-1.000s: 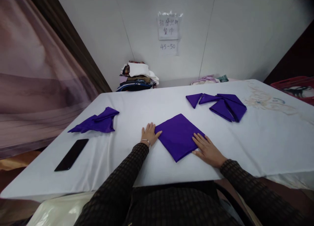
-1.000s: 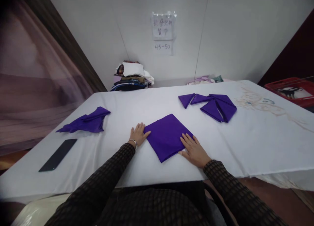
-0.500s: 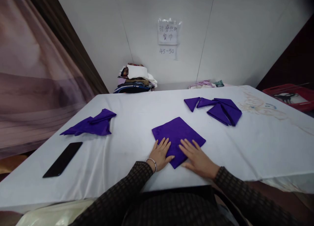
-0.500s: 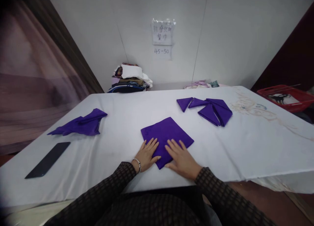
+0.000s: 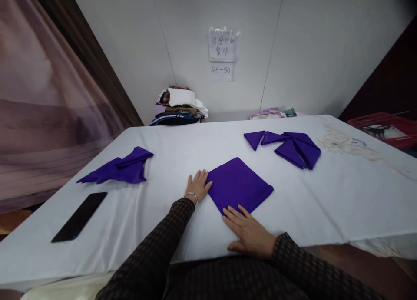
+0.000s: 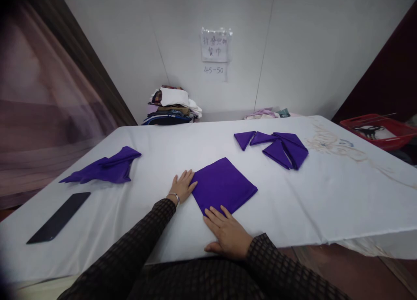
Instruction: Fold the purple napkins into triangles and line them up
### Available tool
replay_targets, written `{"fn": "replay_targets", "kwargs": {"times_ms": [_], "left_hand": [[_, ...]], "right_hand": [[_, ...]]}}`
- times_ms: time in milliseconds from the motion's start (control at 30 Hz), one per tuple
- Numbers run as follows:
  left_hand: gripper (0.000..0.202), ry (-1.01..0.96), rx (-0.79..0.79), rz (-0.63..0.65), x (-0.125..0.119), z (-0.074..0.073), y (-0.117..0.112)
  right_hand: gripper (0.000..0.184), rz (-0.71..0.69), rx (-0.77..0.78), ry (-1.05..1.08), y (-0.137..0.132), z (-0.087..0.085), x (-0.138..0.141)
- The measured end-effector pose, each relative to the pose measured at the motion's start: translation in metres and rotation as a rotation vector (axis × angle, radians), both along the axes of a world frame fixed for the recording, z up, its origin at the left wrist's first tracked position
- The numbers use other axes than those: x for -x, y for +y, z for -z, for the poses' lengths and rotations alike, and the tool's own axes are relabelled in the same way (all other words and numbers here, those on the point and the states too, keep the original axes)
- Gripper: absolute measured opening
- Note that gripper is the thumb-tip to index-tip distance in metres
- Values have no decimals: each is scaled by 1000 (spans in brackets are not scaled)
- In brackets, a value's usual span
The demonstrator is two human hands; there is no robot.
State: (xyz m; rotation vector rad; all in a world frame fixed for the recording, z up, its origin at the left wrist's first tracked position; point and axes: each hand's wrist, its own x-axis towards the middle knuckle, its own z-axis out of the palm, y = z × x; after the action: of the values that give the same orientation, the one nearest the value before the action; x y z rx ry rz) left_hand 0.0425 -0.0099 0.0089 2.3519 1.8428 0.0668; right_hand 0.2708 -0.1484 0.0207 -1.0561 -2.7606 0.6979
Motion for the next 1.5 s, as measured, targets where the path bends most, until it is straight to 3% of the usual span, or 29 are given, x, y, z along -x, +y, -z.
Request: {"fn": "replay_targets", "kwargs": {"times_ms": [67,133,267,333,500,600,967,1167,1267,1367,1500], "left_hand": [[55,5,-18,-98,-2,-5,3],[57,-8,-77,-114,-9,-10,-3],[58,-60,-123,224,-28,-9,-34],[59,-58,-85,325,-34,-2,-47],[59,-25,-65,328,-36,9,-53],[59,-11,-70,331,-35,8,-49],[61,-15,-86,328,-32,14,-45],[62,-62,-82,344,-42,-4,-56],[63,-116,-93,483,-56,-11,-75],[65,-159,-35,609,-64,-7,-96],[64,-204,21,615,-66,-1,-108]], "right_hand": [[76,-1,-9,-1,0,-1,1],[76,0,-10,3,-1,-1,1],[76,0,9,7,0,2,1],[77,-5,22,17,0,3,0],[79,7,4,60,5,-1,-5],[75,96,-80,36,12,-4,-17],[62,475,-287,-168,40,17,-110],[61,480,-338,-173,40,28,-115],[62,470,-346,-171,41,32,-116],[62,461,-322,-184,42,30,-119],[61,461,-323,-178,48,12,-108]]}}
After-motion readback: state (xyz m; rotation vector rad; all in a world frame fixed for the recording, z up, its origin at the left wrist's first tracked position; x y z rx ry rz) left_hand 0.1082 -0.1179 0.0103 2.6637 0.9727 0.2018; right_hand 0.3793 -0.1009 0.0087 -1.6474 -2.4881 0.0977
